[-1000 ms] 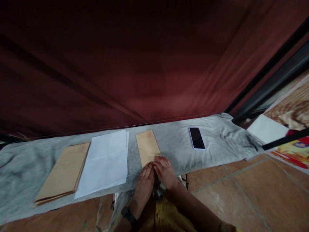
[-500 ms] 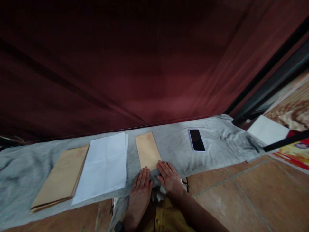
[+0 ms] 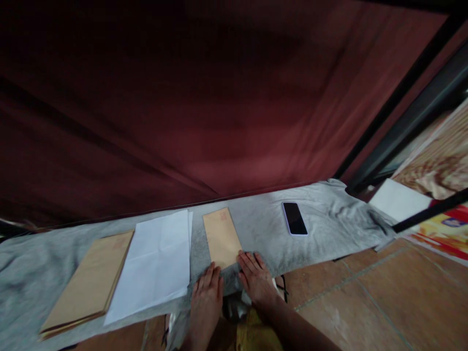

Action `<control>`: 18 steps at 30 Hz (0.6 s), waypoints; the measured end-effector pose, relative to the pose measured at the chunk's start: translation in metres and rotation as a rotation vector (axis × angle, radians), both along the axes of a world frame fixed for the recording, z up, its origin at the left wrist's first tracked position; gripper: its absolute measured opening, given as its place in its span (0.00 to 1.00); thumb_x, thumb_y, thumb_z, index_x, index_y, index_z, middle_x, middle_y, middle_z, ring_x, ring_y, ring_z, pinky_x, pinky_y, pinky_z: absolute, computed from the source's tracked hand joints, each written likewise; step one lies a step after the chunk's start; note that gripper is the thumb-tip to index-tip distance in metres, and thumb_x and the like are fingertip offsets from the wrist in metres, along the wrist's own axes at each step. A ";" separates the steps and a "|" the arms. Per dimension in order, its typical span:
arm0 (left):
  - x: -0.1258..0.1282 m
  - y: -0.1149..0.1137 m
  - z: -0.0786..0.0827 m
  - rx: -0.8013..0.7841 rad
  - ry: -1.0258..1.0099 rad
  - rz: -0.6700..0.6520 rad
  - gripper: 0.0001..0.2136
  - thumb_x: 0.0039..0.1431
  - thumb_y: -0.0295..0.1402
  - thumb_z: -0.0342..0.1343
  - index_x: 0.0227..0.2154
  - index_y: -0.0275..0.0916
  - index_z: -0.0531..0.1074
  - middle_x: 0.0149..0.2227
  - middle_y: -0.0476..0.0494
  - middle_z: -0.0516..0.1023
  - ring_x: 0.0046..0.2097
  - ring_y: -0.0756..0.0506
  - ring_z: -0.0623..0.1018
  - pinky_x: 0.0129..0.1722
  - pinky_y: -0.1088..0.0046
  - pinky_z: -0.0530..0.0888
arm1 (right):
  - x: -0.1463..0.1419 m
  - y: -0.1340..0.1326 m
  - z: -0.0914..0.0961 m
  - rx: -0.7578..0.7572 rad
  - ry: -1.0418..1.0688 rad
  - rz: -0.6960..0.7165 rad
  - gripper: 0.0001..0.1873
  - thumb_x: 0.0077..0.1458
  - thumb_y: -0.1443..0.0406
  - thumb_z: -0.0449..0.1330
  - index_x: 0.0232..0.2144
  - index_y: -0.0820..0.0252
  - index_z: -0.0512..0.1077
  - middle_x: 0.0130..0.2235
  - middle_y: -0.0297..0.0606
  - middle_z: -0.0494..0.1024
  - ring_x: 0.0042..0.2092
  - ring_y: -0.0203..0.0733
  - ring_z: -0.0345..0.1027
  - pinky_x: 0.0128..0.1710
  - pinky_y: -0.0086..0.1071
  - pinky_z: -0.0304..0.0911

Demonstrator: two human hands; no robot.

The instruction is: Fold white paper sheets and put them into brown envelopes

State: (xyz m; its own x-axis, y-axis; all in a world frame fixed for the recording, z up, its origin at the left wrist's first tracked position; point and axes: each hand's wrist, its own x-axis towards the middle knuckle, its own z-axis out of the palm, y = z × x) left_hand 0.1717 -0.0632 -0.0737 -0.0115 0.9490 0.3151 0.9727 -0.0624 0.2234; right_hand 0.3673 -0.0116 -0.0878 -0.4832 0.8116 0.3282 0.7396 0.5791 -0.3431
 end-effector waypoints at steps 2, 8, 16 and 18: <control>0.000 0.011 0.000 0.034 -0.132 0.048 0.16 0.66 0.34 0.47 0.50 0.37 0.75 0.52 0.34 0.80 0.52 0.39 0.80 0.52 0.57 0.77 | -0.002 0.000 -0.003 0.002 0.010 -0.027 0.24 0.69 0.61 0.54 0.65 0.57 0.65 0.65 0.40 0.69 0.66 0.47 0.61 0.68 0.50 0.53; 0.004 0.044 0.003 -0.009 -0.561 0.286 0.26 0.57 0.38 0.56 0.58 0.36 0.66 0.43 0.36 0.80 0.46 0.36 0.81 0.48 0.53 0.78 | -0.009 0.001 0.002 -0.010 -0.030 -0.059 0.25 0.68 0.60 0.55 0.64 0.57 0.66 0.65 0.42 0.70 0.67 0.49 0.58 0.68 0.51 0.52; 0.019 0.066 0.019 -0.057 -1.162 0.247 0.27 0.51 0.34 0.57 0.57 0.42 0.65 0.40 0.43 0.84 0.41 0.39 0.84 0.42 0.60 0.81 | -0.023 0.006 0.020 -0.058 -0.005 -0.212 0.23 0.63 0.61 0.62 0.59 0.55 0.68 0.54 0.44 0.76 0.53 0.50 0.71 0.55 0.45 0.68; 0.030 0.065 0.033 -0.100 -1.220 0.239 0.28 0.50 0.36 0.59 0.56 0.41 0.67 0.42 0.42 0.84 0.43 0.39 0.83 0.44 0.61 0.80 | -0.025 0.012 0.027 -0.058 -0.025 -0.250 0.18 0.64 0.63 0.60 0.55 0.54 0.70 0.48 0.43 0.78 0.47 0.47 0.74 0.47 0.39 0.71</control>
State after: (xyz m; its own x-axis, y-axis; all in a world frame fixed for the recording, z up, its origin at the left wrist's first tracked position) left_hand 0.2018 0.0017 -0.0404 -0.4206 0.9022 -0.0956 0.1122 0.1564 0.9813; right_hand 0.3425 0.0003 -0.0606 -0.2727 0.9240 0.2680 0.8660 0.3571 -0.3499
